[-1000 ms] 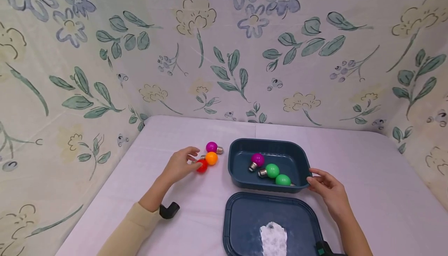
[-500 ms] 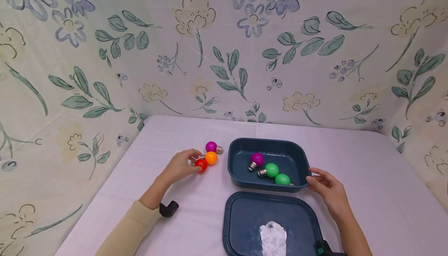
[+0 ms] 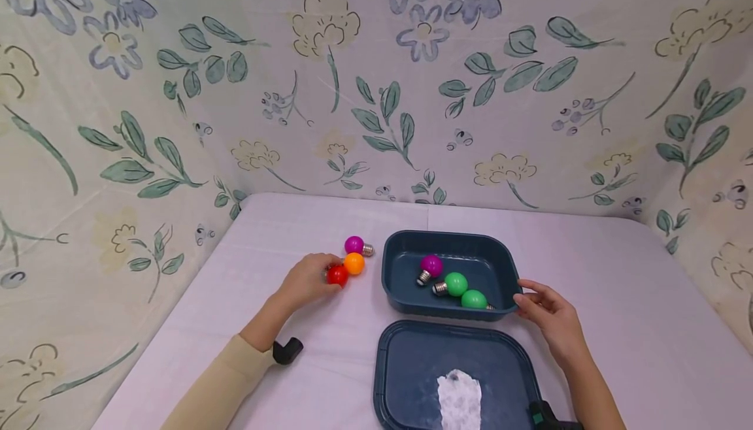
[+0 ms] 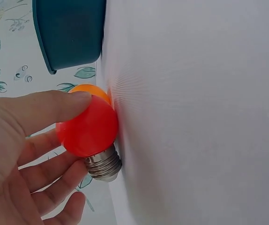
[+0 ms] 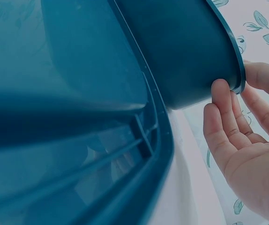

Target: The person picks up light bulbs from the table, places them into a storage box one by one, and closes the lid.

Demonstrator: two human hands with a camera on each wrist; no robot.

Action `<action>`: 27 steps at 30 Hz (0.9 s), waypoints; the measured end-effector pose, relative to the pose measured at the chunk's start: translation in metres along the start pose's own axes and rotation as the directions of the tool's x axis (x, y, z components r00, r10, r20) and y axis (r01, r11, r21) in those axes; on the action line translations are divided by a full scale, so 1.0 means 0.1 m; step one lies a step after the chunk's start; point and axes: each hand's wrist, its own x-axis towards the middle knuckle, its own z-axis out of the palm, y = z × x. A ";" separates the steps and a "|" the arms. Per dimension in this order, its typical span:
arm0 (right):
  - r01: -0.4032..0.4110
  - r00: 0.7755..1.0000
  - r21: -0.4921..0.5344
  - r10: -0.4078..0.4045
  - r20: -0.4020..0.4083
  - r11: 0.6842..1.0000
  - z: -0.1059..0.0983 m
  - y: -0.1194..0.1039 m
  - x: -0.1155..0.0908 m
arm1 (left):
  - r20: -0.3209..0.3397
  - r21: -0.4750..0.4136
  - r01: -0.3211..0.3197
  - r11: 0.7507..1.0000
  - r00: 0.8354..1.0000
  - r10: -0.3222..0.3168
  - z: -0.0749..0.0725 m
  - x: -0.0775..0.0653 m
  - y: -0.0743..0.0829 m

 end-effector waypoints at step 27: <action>-0.029 1.000 -0.024 0.029 -0.005 0.999 0.00 -0.02 0.02 | 0.040 0.135 -0.066 0.989 0.997 0.061 -0.04 -0.09 0.06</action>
